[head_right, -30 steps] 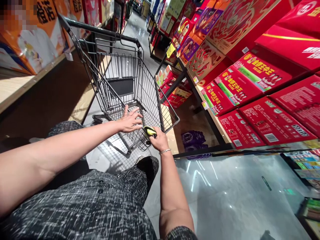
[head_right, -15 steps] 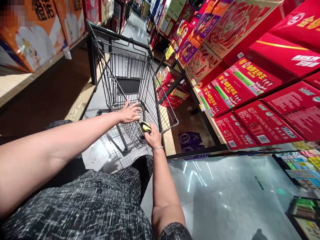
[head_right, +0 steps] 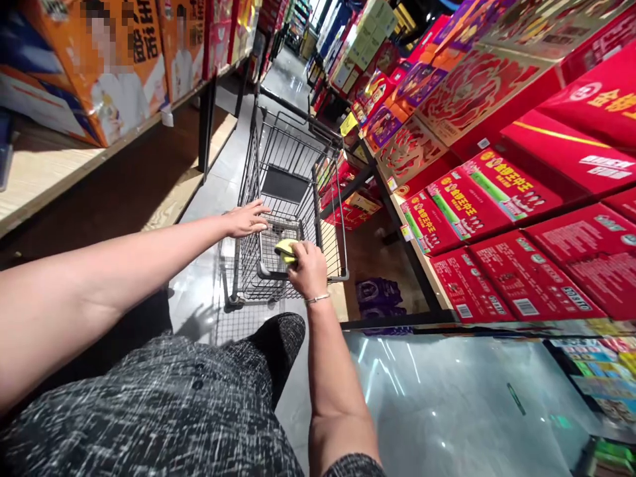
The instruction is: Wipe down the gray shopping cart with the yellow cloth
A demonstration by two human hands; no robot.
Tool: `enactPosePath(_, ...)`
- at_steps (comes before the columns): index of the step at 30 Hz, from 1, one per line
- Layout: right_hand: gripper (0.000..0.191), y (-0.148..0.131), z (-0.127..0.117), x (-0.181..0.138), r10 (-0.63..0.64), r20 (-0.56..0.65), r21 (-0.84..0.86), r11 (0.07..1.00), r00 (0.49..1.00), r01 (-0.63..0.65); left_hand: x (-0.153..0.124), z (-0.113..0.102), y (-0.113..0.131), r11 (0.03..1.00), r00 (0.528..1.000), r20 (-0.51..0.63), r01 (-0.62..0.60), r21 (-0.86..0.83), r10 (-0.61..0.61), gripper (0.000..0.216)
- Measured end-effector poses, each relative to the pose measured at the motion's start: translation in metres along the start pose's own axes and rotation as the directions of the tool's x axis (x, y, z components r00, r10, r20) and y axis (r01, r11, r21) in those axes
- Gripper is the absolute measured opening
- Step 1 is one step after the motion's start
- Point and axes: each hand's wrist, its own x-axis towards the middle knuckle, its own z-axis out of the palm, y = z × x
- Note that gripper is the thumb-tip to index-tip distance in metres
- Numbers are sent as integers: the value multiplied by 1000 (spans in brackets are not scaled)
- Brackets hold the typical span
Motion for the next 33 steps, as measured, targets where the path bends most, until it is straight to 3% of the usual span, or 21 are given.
enactPosePath(1,41,-14,9,-5,-27,-93,-28,999,995,24,-1,0,-5,1000,1000,-7,-14,-9,14,43)
enactPosePath(3,39,-42,41,-18,-110,-160,-62,993,981,101,-3,1,-12,999,999,-10,-32,-17,32,43)
enactPosePath(6,35,-77,102,-41,-226,-9,-94,970,974,224,-5,-1,-16,1000,1000,-13,-13,-28,13,46)
enactPosePath(9,34,-95,155,-60,-251,205,-92,957,946,274,-9,-4,-11,999,999,-17,39,-37,-40,51)
enactPosePath(11,31,-100,178,-67,-253,331,-94,950,909,298,-13,-7,-6,996,996,-5,85,-35,-85,51)
enactPosePath(14,29,-104,196,-70,-276,418,-96,934,866,344,-19,-11,2,986,986,26,166,-32,-166,42)
enactPosePath(18,23,-108,184,-65,-438,492,-14,860,752,510,-26,-15,10,969,968,56,246,-26,-244,46)
enactPosePath(20,23,-107,162,-62,-515,438,31,828,737,560,-30,-16,13,966,965,43,260,-9,-259,49)
enactPosePath(22,29,-106,133,-58,-532,241,29,840,812,542,-34,-14,17,966,966,-10,258,1,-258,51)
enactPosePath(24,37,-104,104,-51,-451,-7,1,893,893,451,-40,-10,22,974,970,-97,226,6,-224,46)
enactPosePath(26,39,-100,81,-43,-345,-152,-16,938,926,347,-46,-5,27,988,977,-149,154,-1,-153,41)
enactPosePath(30,40,-75,59,-40,-282,-103,-19,959,954,282,-55,7,29,999,999,-23,-44,-30,43,36)
enactPosePath(33,41,-35,46,-59,-167,-55,-56,985,984,164,-57,12,23,992,993,1,-118,-34,118,43)
